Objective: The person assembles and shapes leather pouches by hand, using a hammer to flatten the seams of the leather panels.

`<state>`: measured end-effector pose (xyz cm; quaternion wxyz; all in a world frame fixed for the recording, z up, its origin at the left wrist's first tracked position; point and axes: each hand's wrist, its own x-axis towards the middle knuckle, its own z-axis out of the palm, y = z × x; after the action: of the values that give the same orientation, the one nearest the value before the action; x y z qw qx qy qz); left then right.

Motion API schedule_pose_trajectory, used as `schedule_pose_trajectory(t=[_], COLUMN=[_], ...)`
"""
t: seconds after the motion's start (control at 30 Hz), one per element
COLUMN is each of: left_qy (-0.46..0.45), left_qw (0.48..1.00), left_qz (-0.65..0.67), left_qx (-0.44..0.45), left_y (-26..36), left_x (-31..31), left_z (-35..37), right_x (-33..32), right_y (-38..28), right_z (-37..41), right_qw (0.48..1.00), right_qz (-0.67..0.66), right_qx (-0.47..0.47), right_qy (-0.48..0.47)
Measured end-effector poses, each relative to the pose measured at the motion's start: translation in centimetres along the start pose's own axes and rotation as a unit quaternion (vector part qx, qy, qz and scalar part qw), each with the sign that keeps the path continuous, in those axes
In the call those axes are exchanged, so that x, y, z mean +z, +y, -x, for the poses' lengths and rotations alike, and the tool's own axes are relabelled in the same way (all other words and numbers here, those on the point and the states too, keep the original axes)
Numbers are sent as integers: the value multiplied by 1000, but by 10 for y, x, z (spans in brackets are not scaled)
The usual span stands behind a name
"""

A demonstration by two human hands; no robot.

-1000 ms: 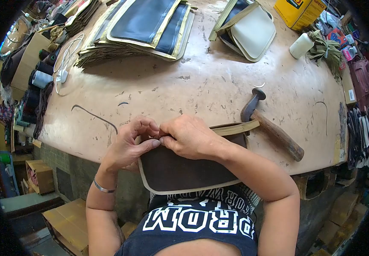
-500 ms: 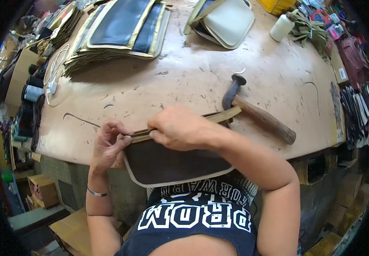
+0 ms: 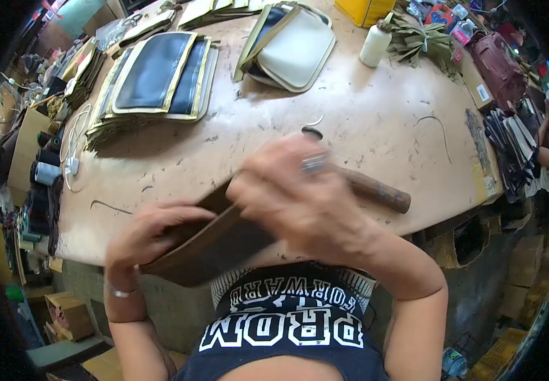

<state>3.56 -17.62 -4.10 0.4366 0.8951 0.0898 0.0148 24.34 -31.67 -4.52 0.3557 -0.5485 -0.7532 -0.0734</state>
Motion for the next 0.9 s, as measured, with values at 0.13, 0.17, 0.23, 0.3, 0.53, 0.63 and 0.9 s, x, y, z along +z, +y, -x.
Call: schedule_pose_trajectory(t=[0.13, 0.17, 0.23, 0.3, 0.53, 0.63, 0.9], left_qy=[176, 188, 122, 89, 117, 110, 128], left_qw=[950, 933, 938, 968, 990, 992, 991], left_qz=[-257, -306, -325, -231, -68, -47, -35], left_qx=[33, 26, -17, -25, -28, -28, -30], left_y=[24, 23, 0, -36, -50, -53, -59], left_x=[-2, 3, 17, 30, 29, 28, 32], left_z=[-23, -34, -61, -83, -88, -86, -86], right_x=[-9, -3, 9, 11, -5, 6, 15], right_y=[38, 42, 47, 48, 46, 46, 62], right_z=[45, 59, 74, 79, 38, 24, 8], right_qw=[964, 938, 931, 925, 953, 960, 953], right_qz=[169, 209, 205, 197, 12, 11, 69], right_qx=[202, 243, 249, 259, 282, 260, 262], right_qy=[-37, -128, -168, -196, -113, -102, -133])
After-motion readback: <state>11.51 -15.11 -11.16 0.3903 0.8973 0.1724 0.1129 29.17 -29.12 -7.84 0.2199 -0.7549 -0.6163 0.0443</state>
